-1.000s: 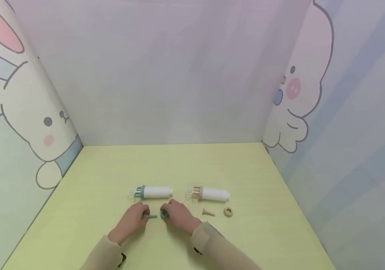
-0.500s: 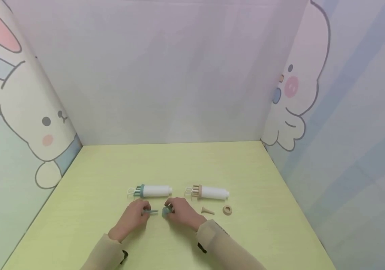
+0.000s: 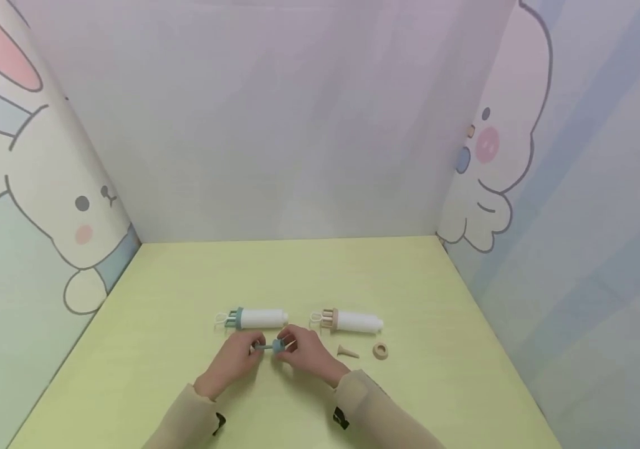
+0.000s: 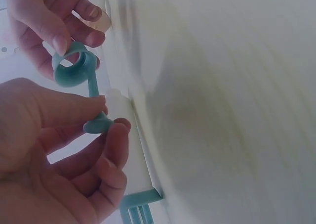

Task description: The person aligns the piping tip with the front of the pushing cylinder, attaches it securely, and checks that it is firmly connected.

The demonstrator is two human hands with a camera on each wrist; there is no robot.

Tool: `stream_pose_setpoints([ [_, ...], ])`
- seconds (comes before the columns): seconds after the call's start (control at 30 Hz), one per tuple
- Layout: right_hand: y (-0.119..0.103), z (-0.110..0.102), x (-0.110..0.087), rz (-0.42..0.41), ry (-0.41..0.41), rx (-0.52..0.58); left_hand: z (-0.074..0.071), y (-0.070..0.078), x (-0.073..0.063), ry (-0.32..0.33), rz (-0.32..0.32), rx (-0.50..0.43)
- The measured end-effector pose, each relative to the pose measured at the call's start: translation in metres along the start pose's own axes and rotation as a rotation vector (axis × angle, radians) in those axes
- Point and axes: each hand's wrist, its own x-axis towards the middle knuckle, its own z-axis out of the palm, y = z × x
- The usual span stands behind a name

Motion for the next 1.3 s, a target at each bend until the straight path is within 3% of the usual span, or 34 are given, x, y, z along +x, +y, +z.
stream_pose_setpoints([
  [0.23, 0.002, -0.001, -0.002, 0.032, 0.008, 0.004, 0.003, 0.005, 0.002, 0.027, -0.01, -0.024],
  [0.6, 0.005, -0.001, 0.0, 0.124, 0.041, 0.057, 0.01, 0.008, 0.011, 0.041, 0.034, -0.116],
  [0.9, 0.0, -0.003, 0.004, 0.129, 0.076, 0.087, 0.013, 0.014, 0.014, 0.061, -0.034, -0.28],
  [1.3, -0.002, 0.0, 0.004, 0.104, 0.101, 0.141, 0.016, 0.019, 0.014, 0.11, -0.044, -0.307],
])
